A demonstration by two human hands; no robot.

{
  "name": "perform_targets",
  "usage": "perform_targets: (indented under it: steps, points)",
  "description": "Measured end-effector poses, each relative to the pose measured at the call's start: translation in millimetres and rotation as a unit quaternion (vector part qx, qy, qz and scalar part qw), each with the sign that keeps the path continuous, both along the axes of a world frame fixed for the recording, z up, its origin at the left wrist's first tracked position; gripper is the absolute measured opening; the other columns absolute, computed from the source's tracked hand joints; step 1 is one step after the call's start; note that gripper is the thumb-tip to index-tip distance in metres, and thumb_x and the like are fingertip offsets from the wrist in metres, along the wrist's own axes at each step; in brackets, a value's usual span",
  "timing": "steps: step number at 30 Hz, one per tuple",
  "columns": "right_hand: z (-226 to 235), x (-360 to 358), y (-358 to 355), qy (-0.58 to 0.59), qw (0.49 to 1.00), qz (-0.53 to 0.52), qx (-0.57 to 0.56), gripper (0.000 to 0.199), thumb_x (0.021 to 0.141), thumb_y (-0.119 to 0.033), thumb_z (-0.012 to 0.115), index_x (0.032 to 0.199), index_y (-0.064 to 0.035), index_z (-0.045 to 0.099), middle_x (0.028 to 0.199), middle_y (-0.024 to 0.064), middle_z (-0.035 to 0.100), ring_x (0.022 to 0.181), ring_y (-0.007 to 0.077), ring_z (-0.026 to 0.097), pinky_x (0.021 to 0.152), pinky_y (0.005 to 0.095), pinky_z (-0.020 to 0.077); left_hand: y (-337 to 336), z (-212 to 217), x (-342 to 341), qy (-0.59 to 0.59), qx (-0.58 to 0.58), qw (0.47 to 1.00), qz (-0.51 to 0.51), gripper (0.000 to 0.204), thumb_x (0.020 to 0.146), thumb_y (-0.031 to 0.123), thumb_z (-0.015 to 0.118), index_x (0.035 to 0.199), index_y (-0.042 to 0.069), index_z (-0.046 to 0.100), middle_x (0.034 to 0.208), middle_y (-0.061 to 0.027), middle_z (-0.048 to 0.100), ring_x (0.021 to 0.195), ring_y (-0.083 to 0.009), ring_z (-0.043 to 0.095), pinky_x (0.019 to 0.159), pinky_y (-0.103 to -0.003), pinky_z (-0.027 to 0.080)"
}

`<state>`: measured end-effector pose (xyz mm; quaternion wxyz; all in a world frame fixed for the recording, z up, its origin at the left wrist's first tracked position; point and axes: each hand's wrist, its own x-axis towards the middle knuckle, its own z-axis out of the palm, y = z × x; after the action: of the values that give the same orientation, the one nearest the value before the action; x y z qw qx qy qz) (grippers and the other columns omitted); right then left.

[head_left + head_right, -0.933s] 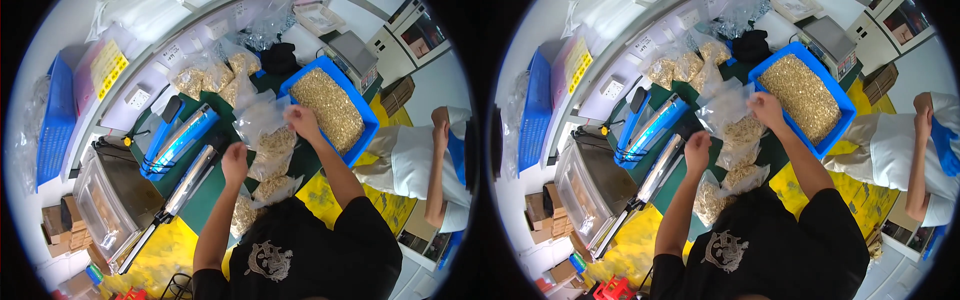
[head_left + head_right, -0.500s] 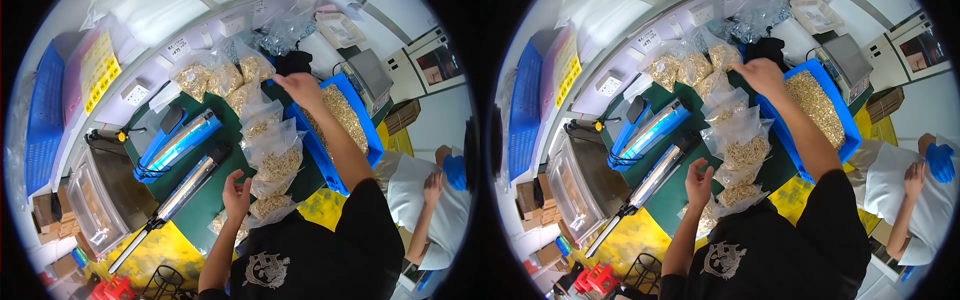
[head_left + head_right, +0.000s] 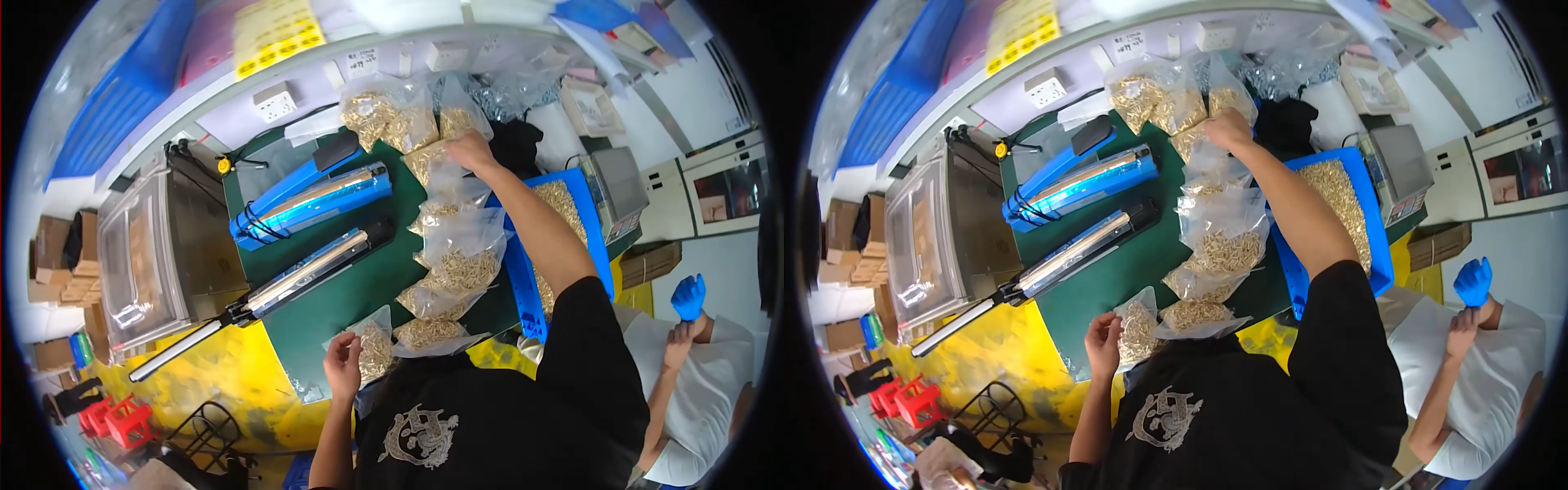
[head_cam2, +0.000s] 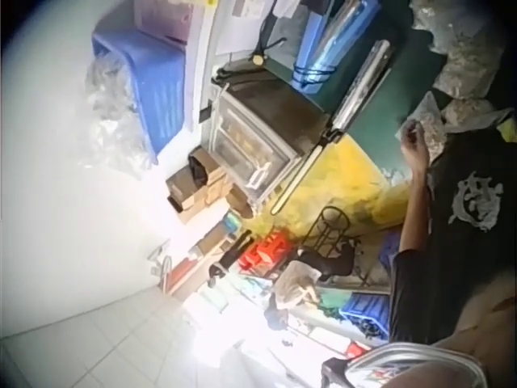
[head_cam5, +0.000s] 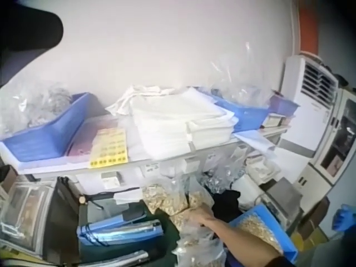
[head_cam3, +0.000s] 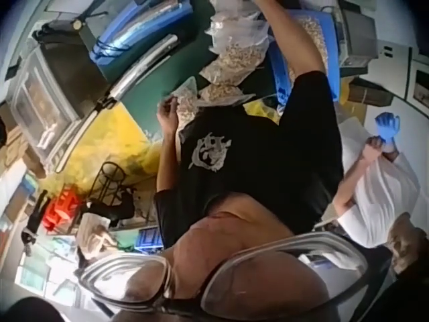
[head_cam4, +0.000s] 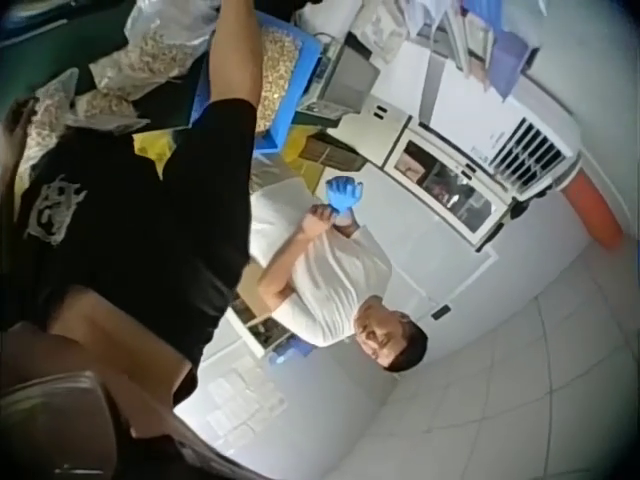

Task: Sealing individual plastic bags filled with grain or feed using a manual impulse sealer.

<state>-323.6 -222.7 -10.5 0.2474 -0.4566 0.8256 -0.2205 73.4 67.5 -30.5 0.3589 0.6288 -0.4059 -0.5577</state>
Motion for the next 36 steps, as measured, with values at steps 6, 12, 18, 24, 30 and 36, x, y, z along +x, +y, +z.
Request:
perform_targets:
  steps: [6, 12, 18, 24, 30, 36]
  points:
    - [125.5, 17.5, 31.9, 0.040, 0.991, 0.092, -0.086, 0.028, 0.074, -0.025, 0.068, 0.059, -0.0016, 0.063, 0.056, 0.0060, 0.059, 0.052, 0.0168, 0.054, 0.052, 0.0302, 0.0419, 32.0, -3.5, 23.7, 0.014, 0.000, 0.999, 0.041, 0.016, 0.088, 0.012, 0.062, 0.099, 0.000, 0.060, 0.085, -0.0038, 0.065, 0.073, -0.0095, 0.060, 0.063, -0.022, 0.045]
    - [235.8, 70.6, 95.9, 0.017, 0.968, 0.216, -0.125, 0.035, 0.078, -0.026, 0.069, 0.053, -0.0036, 0.059, 0.049, -0.0002, 0.052, 0.047, 0.0084, 0.046, 0.046, 0.0256, 0.0324, 38.9, -10.1, 35.1, 0.017, 0.000, 0.999, 0.037, 0.018, 0.088, 0.013, 0.063, 0.100, 0.000, 0.061, 0.085, -0.0041, 0.066, 0.071, -0.0097, 0.060, 0.063, -0.022, 0.046]
    - [271.6, 135.0, 131.1, -0.072, 0.954, 0.281, -0.079, 0.033, 0.079, -0.024, 0.070, 0.052, -0.0079, 0.058, 0.046, -0.0030, 0.049, 0.044, 0.0027, 0.042, 0.044, 0.0217, 0.0269, 2.7, 36.9, 46.6, -0.033, -0.107, 0.994, -0.011, 0.016, 0.087, 0.010, 0.063, 0.099, 0.000, 0.060, 0.087, -0.0046, 0.066, 0.070, -0.0091, 0.058, 0.066, -0.023, 0.047]
    - [194.7, 203.6, 169.0, -0.128, 0.937, 0.325, -0.017, 0.034, 0.081, -0.022, 0.069, 0.054, -0.0028, 0.062, 0.047, -0.0012, 0.053, 0.042, 0.0057, 0.045, 0.043, 0.0230, 0.0304, -12.6, 47.8, 61.6, -0.057, -0.179, 0.982, 0.008, 0.019, 0.086, 0.010, 0.064, 0.103, 0.001, 0.060, 0.099, -0.0074, 0.063, 0.076, -0.0131, 0.059, 0.064, -0.025, 0.048]
    - [96.3, 282.0, 190.5, -0.078, 0.934, 0.349, 0.019, 0.032, 0.082, -0.025, 0.067, 0.059, -0.0025, 0.065, 0.049, 0.0036, 0.057, 0.043, 0.0095, 0.049, 0.044, 0.0287, 0.0358, -28.9, 26.9, 79.6, -0.112, -0.249, 0.962, 0.017, 0.023, 0.087, 0.010, 0.062, 0.108, 0.001, 0.060, 0.099, -0.0116, 0.061, 0.079, -0.0191, 0.061, 0.065, -0.029, 0.050]
    - [16.4, 318.8, 203.8, -0.068, 0.955, 0.275, 0.091, 0.037, 0.079, -0.035, 0.063, 0.059, -0.0045, 0.066, 0.051, 0.0126, 0.056, 0.051, 0.0286, 0.058, 0.053, 0.0378, 0.0447, -52.3, -9.6, 87.4, -0.146, -0.254, 0.956, -0.003, 0.034, 0.084, 0.015, 0.062, 0.116, 0.006, 0.058, 0.117, -0.0143, 0.058, 0.107, -0.0346, 0.054, 0.091, -0.042, 0.044]
